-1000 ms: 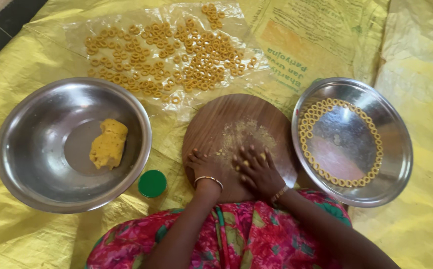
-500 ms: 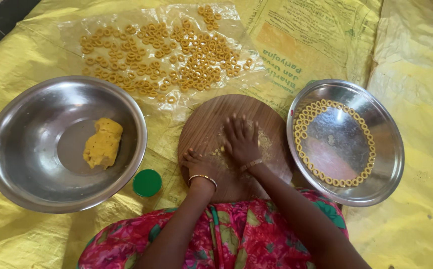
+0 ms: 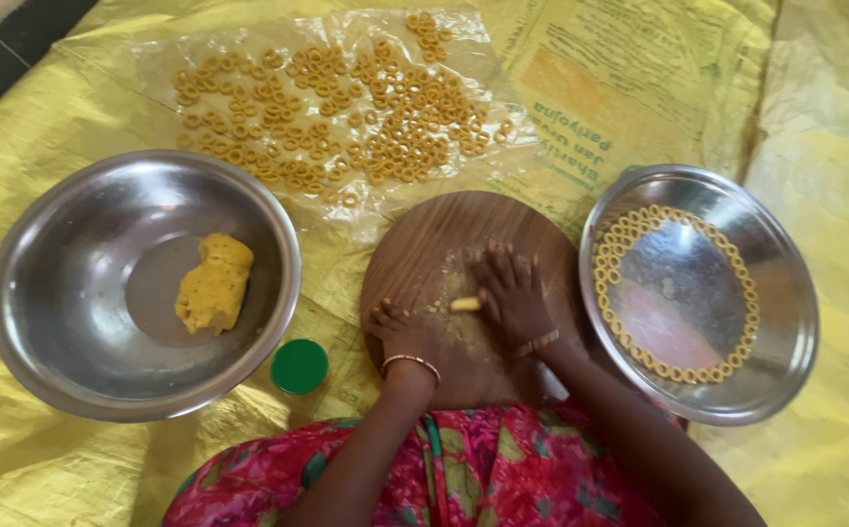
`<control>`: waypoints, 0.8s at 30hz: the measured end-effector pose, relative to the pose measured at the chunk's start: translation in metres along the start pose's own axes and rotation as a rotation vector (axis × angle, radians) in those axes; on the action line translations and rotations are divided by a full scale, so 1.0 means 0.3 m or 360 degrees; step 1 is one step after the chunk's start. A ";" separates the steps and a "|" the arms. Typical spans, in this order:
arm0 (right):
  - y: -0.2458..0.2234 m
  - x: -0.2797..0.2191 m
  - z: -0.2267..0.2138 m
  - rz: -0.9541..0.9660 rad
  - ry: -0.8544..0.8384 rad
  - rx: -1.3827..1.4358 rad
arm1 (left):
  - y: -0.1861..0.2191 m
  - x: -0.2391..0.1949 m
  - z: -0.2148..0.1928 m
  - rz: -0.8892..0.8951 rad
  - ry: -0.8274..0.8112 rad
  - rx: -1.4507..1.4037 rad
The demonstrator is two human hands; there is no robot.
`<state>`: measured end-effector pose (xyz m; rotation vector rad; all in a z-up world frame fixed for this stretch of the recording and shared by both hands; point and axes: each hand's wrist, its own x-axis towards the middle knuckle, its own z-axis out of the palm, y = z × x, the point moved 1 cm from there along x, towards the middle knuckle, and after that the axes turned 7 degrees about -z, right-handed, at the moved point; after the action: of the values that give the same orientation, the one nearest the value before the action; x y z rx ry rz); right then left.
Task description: The person rolls small pieces of yellow dough into thin ropes on a wooden board, then forms them into small rings and places them into a metal tray. The person repeats this process, arranging the rings in a circular pattern inside the tray.
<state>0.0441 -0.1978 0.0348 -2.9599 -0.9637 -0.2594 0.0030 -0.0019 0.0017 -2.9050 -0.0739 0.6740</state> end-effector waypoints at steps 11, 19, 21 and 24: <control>0.025 0.219 0.110 0.0292 -0.0151 -0.0453 | 0.024 0.024 -0.011 -0.0008 -0.0100 0.0019; -0.298 -0.131 -0.180 -0.0055 -0.0098 0.0398 | 0.033 0.063 0.053 -0.0043 -0.0076 -0.0113; -0.274 -0.109 -0.211 0.0222 -0.0245 0.0645 | 0.024 0.058 0.063 0.0016 -0.0088 -0.0098; -0.194 -0.054 -0.218 0.0518 0.0232 0.1266 | 0.009 0.064 0.057 0.0002 -0.0111 -0.0241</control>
<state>-0.0129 -0.1645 0.0947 -2.2640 -0.4076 -0.0555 0.0128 -0.0006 -0.0223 -3.0245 -0.1376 0.8031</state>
